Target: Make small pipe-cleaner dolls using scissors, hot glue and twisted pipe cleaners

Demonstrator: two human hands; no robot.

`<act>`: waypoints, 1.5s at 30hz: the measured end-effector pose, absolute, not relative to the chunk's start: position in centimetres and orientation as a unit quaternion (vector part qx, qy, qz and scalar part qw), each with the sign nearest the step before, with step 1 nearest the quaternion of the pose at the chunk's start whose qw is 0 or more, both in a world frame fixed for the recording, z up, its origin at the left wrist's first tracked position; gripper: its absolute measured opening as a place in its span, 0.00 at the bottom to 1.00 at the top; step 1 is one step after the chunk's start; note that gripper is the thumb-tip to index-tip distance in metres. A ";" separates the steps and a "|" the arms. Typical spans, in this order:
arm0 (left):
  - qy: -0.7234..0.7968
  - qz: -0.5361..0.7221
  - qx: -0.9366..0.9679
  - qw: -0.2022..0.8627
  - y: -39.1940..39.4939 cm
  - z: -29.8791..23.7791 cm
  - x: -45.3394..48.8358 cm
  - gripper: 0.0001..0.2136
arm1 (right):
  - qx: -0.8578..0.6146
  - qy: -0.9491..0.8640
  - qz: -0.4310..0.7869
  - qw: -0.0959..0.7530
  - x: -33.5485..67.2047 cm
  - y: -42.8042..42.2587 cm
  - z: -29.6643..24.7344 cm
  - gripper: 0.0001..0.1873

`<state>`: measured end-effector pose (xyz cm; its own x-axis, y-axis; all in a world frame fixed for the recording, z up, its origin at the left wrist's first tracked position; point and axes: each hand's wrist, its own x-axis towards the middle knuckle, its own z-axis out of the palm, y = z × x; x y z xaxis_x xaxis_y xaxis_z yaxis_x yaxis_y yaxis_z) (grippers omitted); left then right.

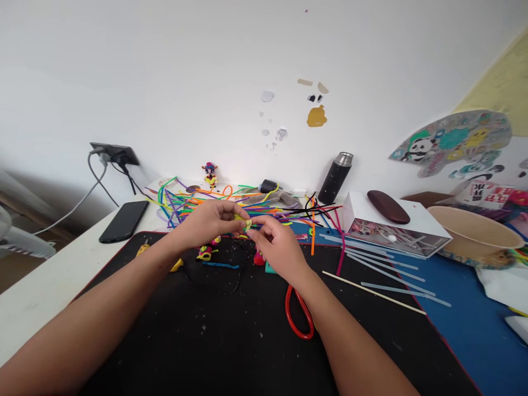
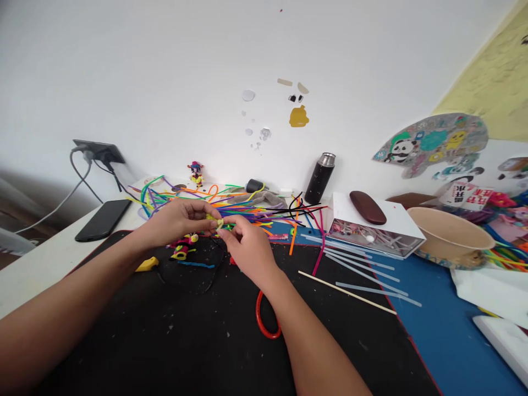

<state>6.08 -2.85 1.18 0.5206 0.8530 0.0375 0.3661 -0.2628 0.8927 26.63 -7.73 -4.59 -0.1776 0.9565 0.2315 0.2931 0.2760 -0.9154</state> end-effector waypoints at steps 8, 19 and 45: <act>0.398 0.267 0.714 0.511 -2.6 0.8 6.3 0.16 | -0.498 -0.747 0.222 0.381 26.6 -8.0 -4.2 0.09; 0.398 0.260 0.721 0.504 -2.5 0.3 6.2 0.13 | -0.502 -0.750 0.217 0.371 26.7 -8.2 -4.0 0.10; 0.344 0.297 0.808 0.375 -4.0 0.0 6.9 0.09 | -0.438 -0.620 0.460 0.461 26.6 -7.8 -4.2 0.16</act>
